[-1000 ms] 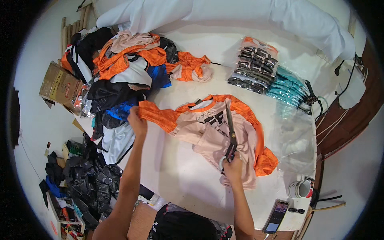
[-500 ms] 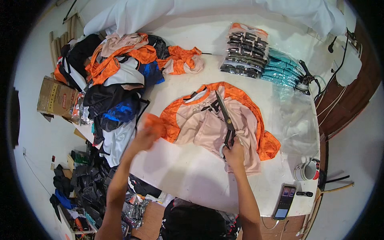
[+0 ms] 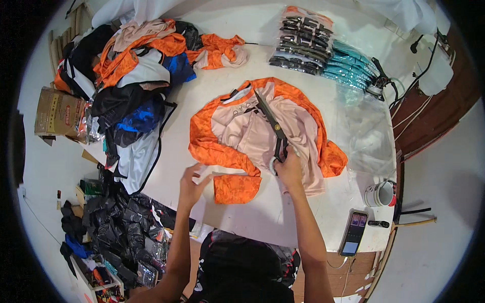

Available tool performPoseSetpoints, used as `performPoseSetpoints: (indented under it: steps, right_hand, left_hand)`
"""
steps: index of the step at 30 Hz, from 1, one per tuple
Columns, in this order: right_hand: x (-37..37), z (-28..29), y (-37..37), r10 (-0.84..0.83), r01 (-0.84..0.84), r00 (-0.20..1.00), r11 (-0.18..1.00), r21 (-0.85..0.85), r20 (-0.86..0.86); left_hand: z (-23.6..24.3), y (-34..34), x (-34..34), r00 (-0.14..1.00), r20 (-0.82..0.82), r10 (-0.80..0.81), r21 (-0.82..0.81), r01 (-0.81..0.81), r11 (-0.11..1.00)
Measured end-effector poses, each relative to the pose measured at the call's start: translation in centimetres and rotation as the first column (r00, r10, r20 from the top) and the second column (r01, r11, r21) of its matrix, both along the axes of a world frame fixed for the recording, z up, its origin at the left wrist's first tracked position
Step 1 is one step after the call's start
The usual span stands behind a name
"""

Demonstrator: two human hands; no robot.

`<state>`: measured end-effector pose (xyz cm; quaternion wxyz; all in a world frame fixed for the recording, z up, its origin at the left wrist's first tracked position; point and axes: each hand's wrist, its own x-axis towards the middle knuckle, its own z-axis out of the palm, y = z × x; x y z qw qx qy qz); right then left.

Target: The recorder uses large scissors to trim elastic bands and tags from a sports jersey on a work table.

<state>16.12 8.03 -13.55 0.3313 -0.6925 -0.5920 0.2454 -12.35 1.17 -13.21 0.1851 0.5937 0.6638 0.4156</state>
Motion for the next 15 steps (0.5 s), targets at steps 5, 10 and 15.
performPoseSetpoints:
  steps: [5,10,15]
  right_hand:
    - [0.1,0.2,-0.4,0.033,-0.021,0.992,0.995,0.095,-0.123]
    - [0.6,0.1,-2.5,-0.034,0.043,0.976,0.998,0.037,-0.213]
    - [-1.1,2.2,-3.2,0.012,0.055,0.795,0.994,0.092,-0.607]
  left_hand:
    - [0.9,-3.3,3.4,0.845,-0.43,-0.319,0.028,0.366,0.93]
    - [3.2,-4.9,1.9,0.994,-0.071,-0.079,0.233,0.093,0.968]
    - [7.8,-9.1,3.4,0.984,-0.052,-0.173,0.101,0.177,0.979]
